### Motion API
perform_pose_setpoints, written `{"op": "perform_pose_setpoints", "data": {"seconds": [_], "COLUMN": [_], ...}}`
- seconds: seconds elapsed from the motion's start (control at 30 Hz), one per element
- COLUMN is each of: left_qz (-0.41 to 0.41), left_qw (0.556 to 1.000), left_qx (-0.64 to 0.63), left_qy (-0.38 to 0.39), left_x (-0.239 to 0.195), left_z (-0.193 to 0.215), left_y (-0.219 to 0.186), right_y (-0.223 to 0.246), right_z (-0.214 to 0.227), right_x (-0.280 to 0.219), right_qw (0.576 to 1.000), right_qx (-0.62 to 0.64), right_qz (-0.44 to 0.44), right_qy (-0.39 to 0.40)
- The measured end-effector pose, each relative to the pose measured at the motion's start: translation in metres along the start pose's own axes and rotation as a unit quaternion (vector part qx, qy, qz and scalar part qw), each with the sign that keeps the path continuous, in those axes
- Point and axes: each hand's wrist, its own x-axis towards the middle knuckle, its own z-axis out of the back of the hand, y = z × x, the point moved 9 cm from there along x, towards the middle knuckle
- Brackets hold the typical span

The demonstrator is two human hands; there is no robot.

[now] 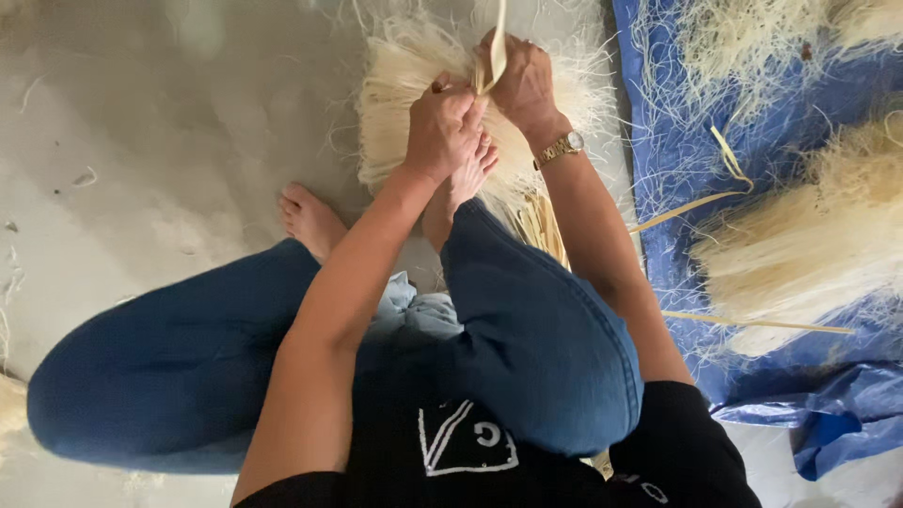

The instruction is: The person sits on the floor and bundles white fibrous material by hand. They gather the fibers, wrap a yellow strip around the bundle, and tie it securely. The person then places the finished bundle aside and repeats the process with another bundle.

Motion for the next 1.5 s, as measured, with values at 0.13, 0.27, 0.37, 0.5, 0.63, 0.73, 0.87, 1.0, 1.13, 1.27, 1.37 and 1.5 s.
{"op": "perform_pose_setpoints", "data": {"seconds": [0.13,0.27,0.37,0.5,0.63,0.73,0.87,1.0,1.13,1.27,1.37,1.5], "left_qz": [-0.045,0.149,-0.099,0.154,-0.067,-0.051,0.033,0.036,0.052,0.019,0.056,0.035], "left_qw": [0.998,0.678,0.995,0.776,0.997,0.993,0.996,0.996,0.997,0.993,0.997,0.997], "left_qx": [0.043,-0.709,-0.011,-0.603,0.018,0.072,0.028,-0.062,-0.022,-0.097,-0.034,-0.024], "left_qy": [0.012,0.126,0.015,0.101,0.044,0.075,0.079,0.045,0.059,0.07,0.049,0.057], "left_x": [-0.024,-0.052,-0.034,-0.035,-0.028,-0.036,-0.028,-0.018,-0.01,-0.022,-0.038,-0.034], "left_z": [0.003,-0.067,-0.003,-0.053,-0.004,-0.01,-0.017,-0.018,-0.023,-0.023,0.0,-0.001], "left_y": [-0.017,-0.011,-0.01,0.018,-0.005,0.001,0.027,0.037,0.039,0.032,0.023,0.018], "right_y": [0.02,0.014,0.003,0.003,-0.01,-0.011,-0.005,-0.015,-0.022,-0.022,0.0,0.001], "right_z": [0.005,-0.011,-0.018,-0.022,-0.04,-0.054,-0.041,-0.046,-0.053,-0.058,-0.053,-0.045], "right_x": [-0.007,-0.003,-0.004,0.008,-0.004,-0.02,-0.02,-0.009,-0.014,-0.017,-0.017,-0.011], "right_qw": [0.997,0.985,0.996,0.99,0.984,0.985,0.997,0.998,0.993,0.994,0.997,0.999], "right_qx": [-0.065,-0.151,-0.08,-0.142,-0.141,-0.089,-0.078,-0.064,-0.111,-0.097,-0.045,-0.021], "right_qz": [0.043,-0.028,-0.014,-0.003,-0.054,-0.079,0.0,-0.018,-0.027,-0.047,0.045,0.021], "right_qy": [0.011,0.074,0.027,0.023,0.097,0.122,0.005,0.013,0.019,0.036,0.03,0.02]}}
